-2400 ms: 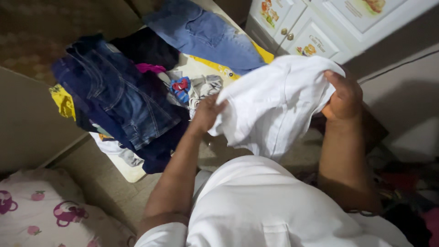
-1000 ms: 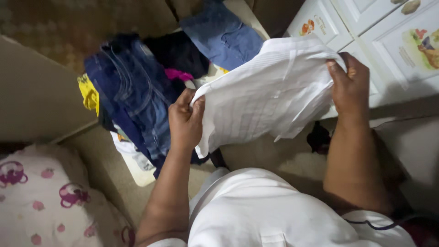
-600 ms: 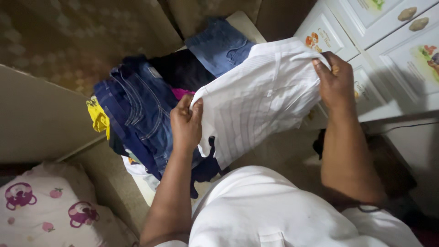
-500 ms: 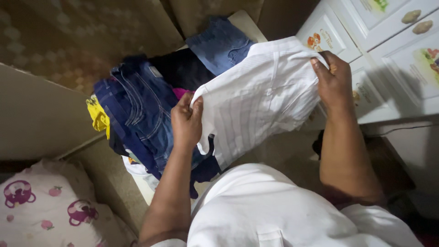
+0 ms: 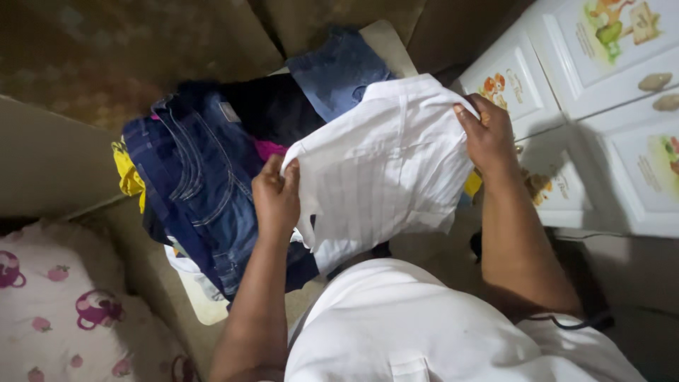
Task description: The person folds a shirt and a pair of denim pants, then places them into a storage area.
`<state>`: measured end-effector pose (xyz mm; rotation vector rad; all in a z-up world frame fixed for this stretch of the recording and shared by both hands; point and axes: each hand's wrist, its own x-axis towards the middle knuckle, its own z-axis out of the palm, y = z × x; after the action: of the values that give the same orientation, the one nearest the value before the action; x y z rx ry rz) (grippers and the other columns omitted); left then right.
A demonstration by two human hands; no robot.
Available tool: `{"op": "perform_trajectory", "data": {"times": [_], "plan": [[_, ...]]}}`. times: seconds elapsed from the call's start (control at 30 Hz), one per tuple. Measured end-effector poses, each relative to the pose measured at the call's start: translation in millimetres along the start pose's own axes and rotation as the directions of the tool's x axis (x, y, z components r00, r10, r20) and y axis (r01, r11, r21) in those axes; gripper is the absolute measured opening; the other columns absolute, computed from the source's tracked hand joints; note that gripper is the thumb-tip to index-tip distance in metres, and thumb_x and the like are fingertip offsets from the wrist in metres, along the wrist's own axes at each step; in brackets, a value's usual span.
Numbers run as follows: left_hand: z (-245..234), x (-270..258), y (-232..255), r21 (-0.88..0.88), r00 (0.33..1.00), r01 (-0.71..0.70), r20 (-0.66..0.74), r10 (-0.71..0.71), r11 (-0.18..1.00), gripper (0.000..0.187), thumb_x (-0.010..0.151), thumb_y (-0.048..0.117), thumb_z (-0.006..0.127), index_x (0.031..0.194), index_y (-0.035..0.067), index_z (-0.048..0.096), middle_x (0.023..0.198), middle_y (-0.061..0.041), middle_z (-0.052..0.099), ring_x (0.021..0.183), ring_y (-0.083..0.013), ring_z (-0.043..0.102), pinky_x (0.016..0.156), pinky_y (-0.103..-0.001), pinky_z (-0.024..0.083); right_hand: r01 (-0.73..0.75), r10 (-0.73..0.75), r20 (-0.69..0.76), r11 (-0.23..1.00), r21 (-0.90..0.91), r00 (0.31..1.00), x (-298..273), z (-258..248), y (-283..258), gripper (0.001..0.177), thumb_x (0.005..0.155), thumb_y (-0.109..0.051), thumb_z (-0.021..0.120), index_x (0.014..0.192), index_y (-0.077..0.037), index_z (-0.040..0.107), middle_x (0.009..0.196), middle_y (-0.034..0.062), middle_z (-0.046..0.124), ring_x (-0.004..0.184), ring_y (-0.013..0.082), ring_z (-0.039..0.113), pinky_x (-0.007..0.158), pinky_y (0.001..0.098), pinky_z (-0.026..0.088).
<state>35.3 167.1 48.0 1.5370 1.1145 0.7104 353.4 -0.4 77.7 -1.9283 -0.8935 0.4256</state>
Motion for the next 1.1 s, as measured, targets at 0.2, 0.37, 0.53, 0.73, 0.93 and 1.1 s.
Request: {"op": "perform_trajectory", "data": {"times": [0.2, 0.37, 0.53, 0.73, 0.93, 1.1], "plan": [[19.2, 35.7, -13.4, -0.005, 0.991, -0.095, -0.098, 0.094, 0.995, 0.018, 0.103, 0.014, 0.064, 0.102, -0.004, 0.067, 0.075, -0.003, 0.058, 0.067, -0.0062, 0.045, 0.059, -0.028, 0.041, 0.014, -0.012, 0.084, 1.000, -0.022, 0.996, 51.9, 6.8, 19.3, 0.026, 0.106, -0.024, 0.062, 0.113, 0.000, 0.068, 0.092, 0.0074, 0.069, 0.085, 0.0133, 0.061, 0.079, 0.0295, 0.047], [35.1, 48.8, -25.1, -0.012, 0.990, -0.015, -0.138, 0.013, 1.000, 0.019, 0.102, 0.015, 0.063, 0.104, -0.004, 0.067, 0.076, -0.005, 0.063, 0.067, -0.0069, 0.051, 0.060, -0.027, 0.044, 0.204, -0.201, 0.043, 0.977, -0.066, 0.979, 73.8, 23.6, 62.0, 0.033, 0.108, -0.021, 0.066, 0.124, 0.007, 0.061, 0.107, 0.0149, 0.070, 0.099, 0.0178, 0.066, 0.088, 0.0335, 0.050], [46.2, 42.6, -43.8, 0.009, 0.988, 0.020, -0.151, -0.019, 1.000, 0.020, 0.101, 0.014, 0.062, 0.104, -0.005, 0.068, 0.079, -0.006, 0.069, 0.073, -0.0073, 0.058, 0.066, -0.027, 0.049, -0.010, 0.010, 0.156, 1.000, 0.002, 0.988, 66.1, 30.9, 72.3, 0.029, 0.107, -0.026, 0.062, 0.111, 0.002, 0.068, 0.090, 0.0131, 0.068, 0.084, 0.0181, 0.060, 0.079, 0.0323, 0.048], [44.0, 57.1, -39.0, -0.009, 0.986, 0.035, -0.164, -0.036, 0.999, 0.022, 0.101, 0.016, 0.062, 0.104, -0.005, 0.068, 0.079, -0.005, 0.069, 0.071, -0.0068, 0.060, 0.064, -0.027, 0.050, 0.032, -0.022, 0.103, 0.995, -0.099, 0.994, 95.4, 37.9, 70.5, 0.028, 0.107, -0.025, 0.066, 0.111, 0.003, 0.066, 0.094, 0.0140, 0.068, 0.085, 0.0189, 0.062, 0.080, 0.0341, 0.048], [34.4, 92.9, -27.2, 0.100, 0.981, 0.054, -0.190, -0.034, 0.994, 0.020, 0.103, 0.019, 0.063, 0.100, 0.000, 0.069, 0.065, -0.007, 0.056, 0.059, -0.0105, 0.046, 0.056, -0.032, 0.041, 0.044, -0.036, 0.123, 0.997, -0.059, 0.992, 121.3, 47.8, 60.1, 0.028, 0.109, -0.026, 0.064, 0.114, 0.002, 0.066, 0.098, 0.0169, 0.070, 0.089, 0.0229, 0.062, 0.083, 0.0352, 0.048], [45.8, 125.4, -52.8, 0.204, 0.979, 0.099, -0.196, -0.059, 0.974, 0.023, 0.099, 0.024, 0.064, 0.102, 0.002, 0.069, 0.062, -0.013, 0.058, 0.054, -0.0195, 0.053, 0.055, -0.036, 0.043, 0.056, -0.025, 0.160, 0.980, -0.193, 0.987, 143.6, 73.7, 92.8, 0.030, 0.107, -0.029, 0.066, 0.111, 0.000, 0.066, 0.095, 0.0187, 0.068, 0.083, 0.0268, 0.064, 0.075, 0.0370, 0.048]]}}
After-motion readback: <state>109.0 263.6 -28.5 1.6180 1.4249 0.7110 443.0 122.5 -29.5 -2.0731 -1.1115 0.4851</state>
